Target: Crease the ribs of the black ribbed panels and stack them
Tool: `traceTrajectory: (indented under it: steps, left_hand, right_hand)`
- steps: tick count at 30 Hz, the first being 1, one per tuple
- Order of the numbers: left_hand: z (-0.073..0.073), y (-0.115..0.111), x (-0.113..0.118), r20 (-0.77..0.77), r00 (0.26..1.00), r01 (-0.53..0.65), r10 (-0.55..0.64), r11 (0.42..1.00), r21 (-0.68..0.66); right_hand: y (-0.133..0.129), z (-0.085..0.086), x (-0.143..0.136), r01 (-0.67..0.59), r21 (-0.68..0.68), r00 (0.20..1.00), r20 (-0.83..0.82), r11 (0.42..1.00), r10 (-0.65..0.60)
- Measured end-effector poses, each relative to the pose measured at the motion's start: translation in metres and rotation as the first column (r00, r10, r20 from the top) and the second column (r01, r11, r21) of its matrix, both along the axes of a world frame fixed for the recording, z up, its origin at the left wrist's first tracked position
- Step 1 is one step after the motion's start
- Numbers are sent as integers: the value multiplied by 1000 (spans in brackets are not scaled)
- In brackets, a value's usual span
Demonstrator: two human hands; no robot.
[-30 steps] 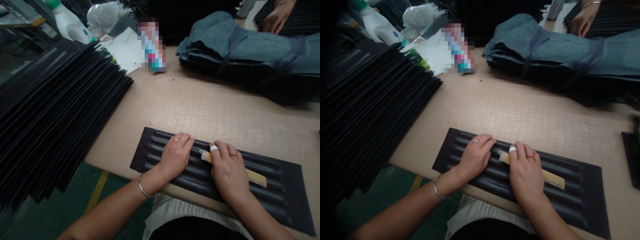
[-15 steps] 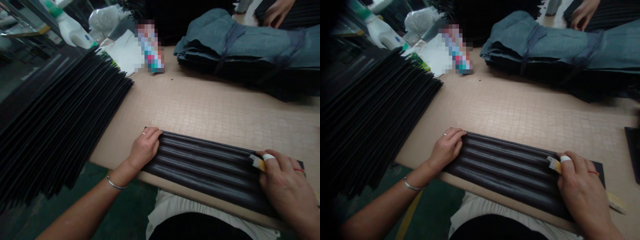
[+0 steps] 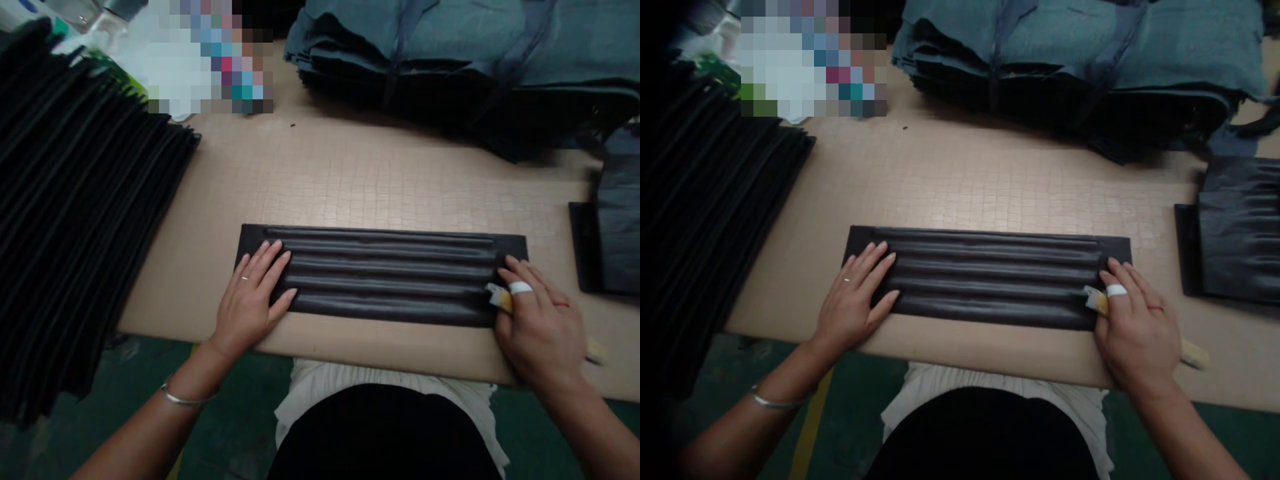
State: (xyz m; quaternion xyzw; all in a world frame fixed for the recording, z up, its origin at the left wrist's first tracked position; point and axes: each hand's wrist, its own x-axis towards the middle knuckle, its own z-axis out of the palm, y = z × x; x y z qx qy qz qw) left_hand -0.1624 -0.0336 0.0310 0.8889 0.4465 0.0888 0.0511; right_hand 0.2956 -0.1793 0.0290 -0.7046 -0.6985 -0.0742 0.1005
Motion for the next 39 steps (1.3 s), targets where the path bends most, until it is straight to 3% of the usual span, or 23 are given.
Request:
traceTrajectory:
  steps: [3,5,9,11,14,24,34,39]
  left_hand:
    - [2,31,16,39,999,-6,5,1000,10]
    - [7,33,32,103,995,11,-14,1000,29]
    - [14,-10,80,276,950,124,-146,988,93]
    - [13,-36,103,294,936,164,-194,979,124]
    - [7,-57,121,256,950,151,-179,981,123]
    - [2,-55,118,203,955,190,-215,972,138]
    - [-1,-56,120,232,947,196,-221,972,128]
    - [4,-53,111,195,949,228,-249,966,125]
  right_hand:
    - [32,7,8,-5,20,1000,-12,1000,6]
    - [40,18,-3,-13,13,1000,-11,1000,13]
    - [29,32,-65,-174,20,979,-101,985,175]
    - [21,30,-99,-268,14,952,-148,963,267]
    - [18,21,-127,-288,-38,948,-156,957,279]
    - [19,21,-130,-258,-56,954,-170,965,245]
    - [25,23,-151,-256,-99,954,-186,962,235]
    - [28,23,-152,-294,-100,942,-196,950,271]
